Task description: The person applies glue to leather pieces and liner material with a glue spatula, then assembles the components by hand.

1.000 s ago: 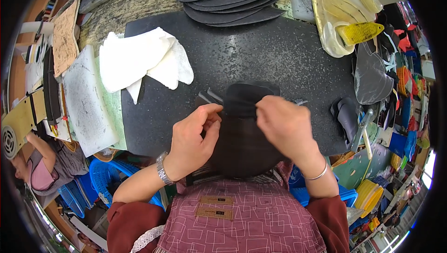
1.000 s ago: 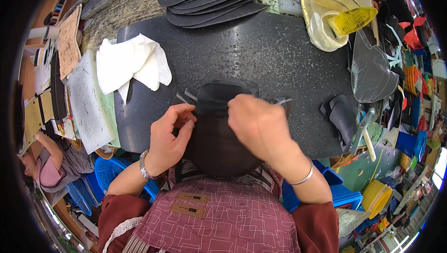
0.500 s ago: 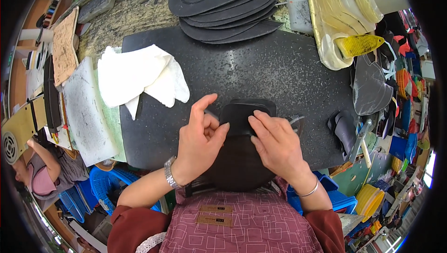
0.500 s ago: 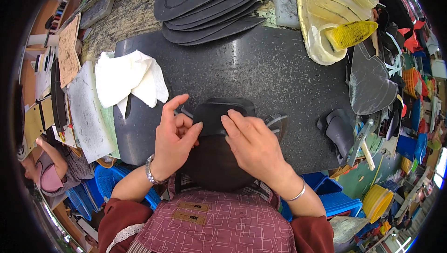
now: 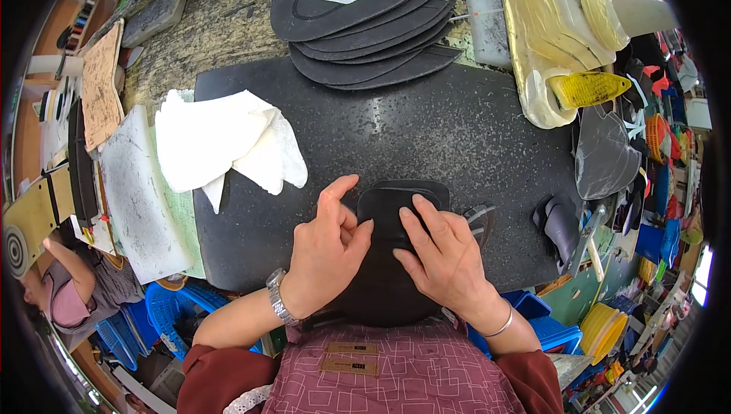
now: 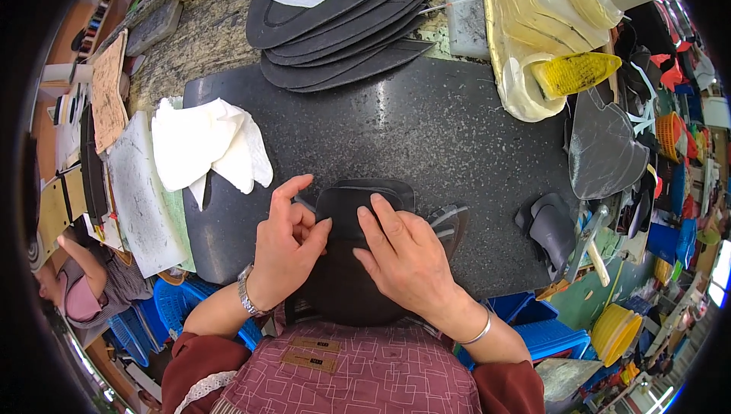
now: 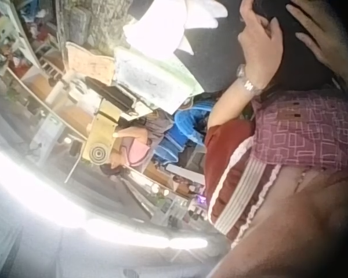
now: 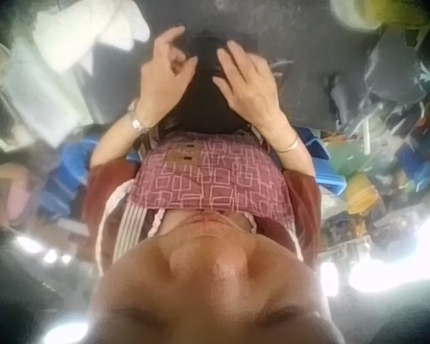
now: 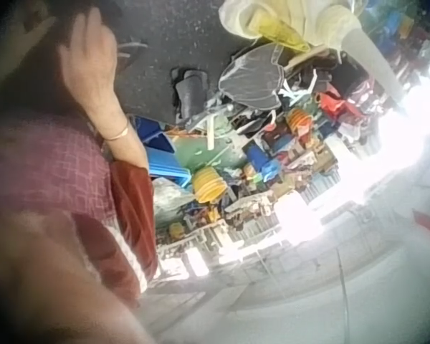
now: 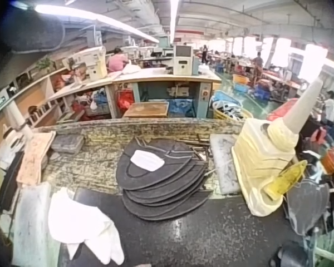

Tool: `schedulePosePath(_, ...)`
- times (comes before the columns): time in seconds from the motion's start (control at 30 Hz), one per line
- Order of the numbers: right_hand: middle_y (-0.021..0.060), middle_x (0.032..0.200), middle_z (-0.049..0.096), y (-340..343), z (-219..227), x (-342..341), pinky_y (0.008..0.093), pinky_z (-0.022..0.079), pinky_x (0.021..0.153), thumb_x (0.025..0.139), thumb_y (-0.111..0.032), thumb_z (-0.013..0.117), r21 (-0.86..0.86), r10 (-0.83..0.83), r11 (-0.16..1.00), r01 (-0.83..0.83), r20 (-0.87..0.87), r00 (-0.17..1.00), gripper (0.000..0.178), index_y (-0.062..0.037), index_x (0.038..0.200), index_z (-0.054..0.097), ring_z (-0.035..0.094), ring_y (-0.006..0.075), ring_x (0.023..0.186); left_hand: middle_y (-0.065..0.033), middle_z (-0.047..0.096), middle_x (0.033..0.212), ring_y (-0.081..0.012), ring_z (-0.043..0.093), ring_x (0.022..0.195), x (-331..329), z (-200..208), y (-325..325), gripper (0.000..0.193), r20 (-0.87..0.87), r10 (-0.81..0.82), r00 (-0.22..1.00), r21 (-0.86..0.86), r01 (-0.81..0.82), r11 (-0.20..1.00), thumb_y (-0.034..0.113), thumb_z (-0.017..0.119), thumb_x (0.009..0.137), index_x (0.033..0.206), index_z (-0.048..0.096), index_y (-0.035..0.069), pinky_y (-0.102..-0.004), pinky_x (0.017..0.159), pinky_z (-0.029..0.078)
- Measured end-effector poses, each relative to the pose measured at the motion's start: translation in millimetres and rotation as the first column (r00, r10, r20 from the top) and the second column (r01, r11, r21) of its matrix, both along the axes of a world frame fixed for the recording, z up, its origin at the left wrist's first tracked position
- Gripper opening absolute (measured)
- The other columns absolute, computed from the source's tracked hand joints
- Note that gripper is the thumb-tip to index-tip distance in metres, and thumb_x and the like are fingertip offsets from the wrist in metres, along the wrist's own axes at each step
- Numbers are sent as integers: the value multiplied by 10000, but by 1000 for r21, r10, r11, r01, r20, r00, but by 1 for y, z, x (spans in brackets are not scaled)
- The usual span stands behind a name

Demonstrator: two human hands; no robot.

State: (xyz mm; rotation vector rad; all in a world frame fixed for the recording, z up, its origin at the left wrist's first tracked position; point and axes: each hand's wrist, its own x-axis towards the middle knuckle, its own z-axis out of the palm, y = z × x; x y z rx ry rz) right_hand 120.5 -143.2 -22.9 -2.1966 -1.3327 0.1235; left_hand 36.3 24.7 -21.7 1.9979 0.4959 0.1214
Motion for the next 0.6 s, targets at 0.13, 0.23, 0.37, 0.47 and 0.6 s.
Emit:
schedulePosePath(0.13, 172, 1237, 486, 6, 1, -1, 341, 448, 754, 660, -186, 736, -64, -38, 997, 40, 29, 999, 542, 3, 1135, 557, 534, 252, 888, -49, 573, 691, -169, 608, 585, 6, 11, 3, 494, -135, -124, 983, 237, 153, 959, 9, 663, 748, 1197, 458, 29, -277, 506, 469)
schedulePosePath(0.23, 155, 1255, 478, 7, -5, -4, 345, 433, 739, 669, -244, 728, -77, -58, 995, 65, 91, 994, 563, -3, 1145, 549, 518, 244, 891, -140, 567, 1075, -293, 558, 1017, 10, 13, 0, 557, 63, -352, 934, 679, 219, 700, 99, 690, 690, 1215, 508, 54, -365, 782, 485)
schedulePosePath(0.37, 116, 1331, 426, -9, 11, -8, 457, 338, 942, 687, -393, 700, -269, 10, 963, 15, 93, 996, 611, -86, 1194, 550, 420, 290, 1142, -233, 336, 1388, -366, 316, 1303, -3, -1, -2, 703, -64, -612, 789, 562, 535, 631, 421, 605, 773, 1347, 396, 72, -464, 1059, 263)
schedulePosePath(0.47, 140, 1411, 332, -38, 19, 2, 546, 155, 1071, 687, -490, 690, -394, 142, 908, -140, -25, 990, 659, -178, 1247, 538, 214, 344, 1345, -239, 240, 1441, -371, 235, 1344, -9, -5, 5, 883, -79, -683, 726, 543, 606, 581, 659, 511, 748, 1387, 323, 79, -540, 1074, 142)
schedulePosePath(0.6, 222, 1423, 296, -52, 32, 42, 507, 238, 1056, 719, -412, 710, -86, 305, 931, -355, -352, 885, 531, -108, 1145, 615, 284, 407, 1314, -147, 307, 1427, -324, 290, 1322, -34, -1, 18, 717, -22, -950, 312, 627, 744, 230, 519, 595, 746, 1340, 399, 169, -526, 1048, 222)
